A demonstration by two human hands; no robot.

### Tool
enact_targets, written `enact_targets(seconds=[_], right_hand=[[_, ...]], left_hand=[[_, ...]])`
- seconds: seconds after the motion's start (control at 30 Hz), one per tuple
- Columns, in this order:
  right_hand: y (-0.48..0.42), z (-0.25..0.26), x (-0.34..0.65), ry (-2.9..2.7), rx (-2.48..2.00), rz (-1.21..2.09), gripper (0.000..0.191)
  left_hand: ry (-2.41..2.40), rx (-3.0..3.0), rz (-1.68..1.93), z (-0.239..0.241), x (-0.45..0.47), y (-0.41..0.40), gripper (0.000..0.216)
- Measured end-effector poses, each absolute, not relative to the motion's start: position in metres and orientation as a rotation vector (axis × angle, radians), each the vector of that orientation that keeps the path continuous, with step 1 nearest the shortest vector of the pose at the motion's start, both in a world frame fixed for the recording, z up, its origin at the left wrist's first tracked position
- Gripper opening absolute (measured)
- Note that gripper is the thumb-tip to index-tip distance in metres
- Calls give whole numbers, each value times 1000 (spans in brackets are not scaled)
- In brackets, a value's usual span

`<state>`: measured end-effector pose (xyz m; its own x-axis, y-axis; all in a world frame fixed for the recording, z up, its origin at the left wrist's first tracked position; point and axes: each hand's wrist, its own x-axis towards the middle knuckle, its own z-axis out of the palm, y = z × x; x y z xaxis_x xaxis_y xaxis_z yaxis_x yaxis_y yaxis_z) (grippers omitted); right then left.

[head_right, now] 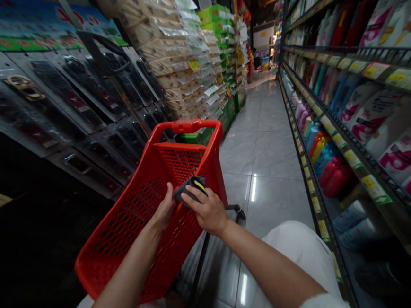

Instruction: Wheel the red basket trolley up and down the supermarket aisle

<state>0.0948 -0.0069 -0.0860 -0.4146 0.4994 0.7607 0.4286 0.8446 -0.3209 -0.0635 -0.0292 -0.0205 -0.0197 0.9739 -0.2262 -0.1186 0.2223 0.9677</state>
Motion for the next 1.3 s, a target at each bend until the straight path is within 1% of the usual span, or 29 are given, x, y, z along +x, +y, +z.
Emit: enact_targets(seconds=[0.07,0.17,0.23,0.37,0.5,0.67,0.9,1.0,1.2,1.3], right_hand=[[6,-78,102,-1938,-752,125,64],[35,-68,110,-1655,-998,160,67],[50,-65,110,-1571,-1110,180,68],[60,-65,99,-1672,-1183,191,65],[52,-68,91,-1723,-1177,95,65],[27,-73,88,-1926,-1168,48,60],[11,-81,94,-2110,-976,70,55],[7,-84,96,-2151,-875,101,54],[-14,-94,93,-2202,-645,209,59],[-19,-101,92,-2124,-531,327,60]], left_hand=[[1187,948,1056,-18,-63,-30,91],[1105,965,989,-15,-61,-32,96],[1089,972,978,-14,-60,-33,97],[1087,976,963,-13,-60,-33,96],[1083,986,976,-11,-59,-32,95],[977,936,1044,-12,-58,-27,86],[969,871,1078,-16,-61,-21,77],[1022,893,1098,-18,-63,-20,78],[1122,965,1085,-20,-65,-19,84],[1158,1015,1092,-19,-65,-20,81]])
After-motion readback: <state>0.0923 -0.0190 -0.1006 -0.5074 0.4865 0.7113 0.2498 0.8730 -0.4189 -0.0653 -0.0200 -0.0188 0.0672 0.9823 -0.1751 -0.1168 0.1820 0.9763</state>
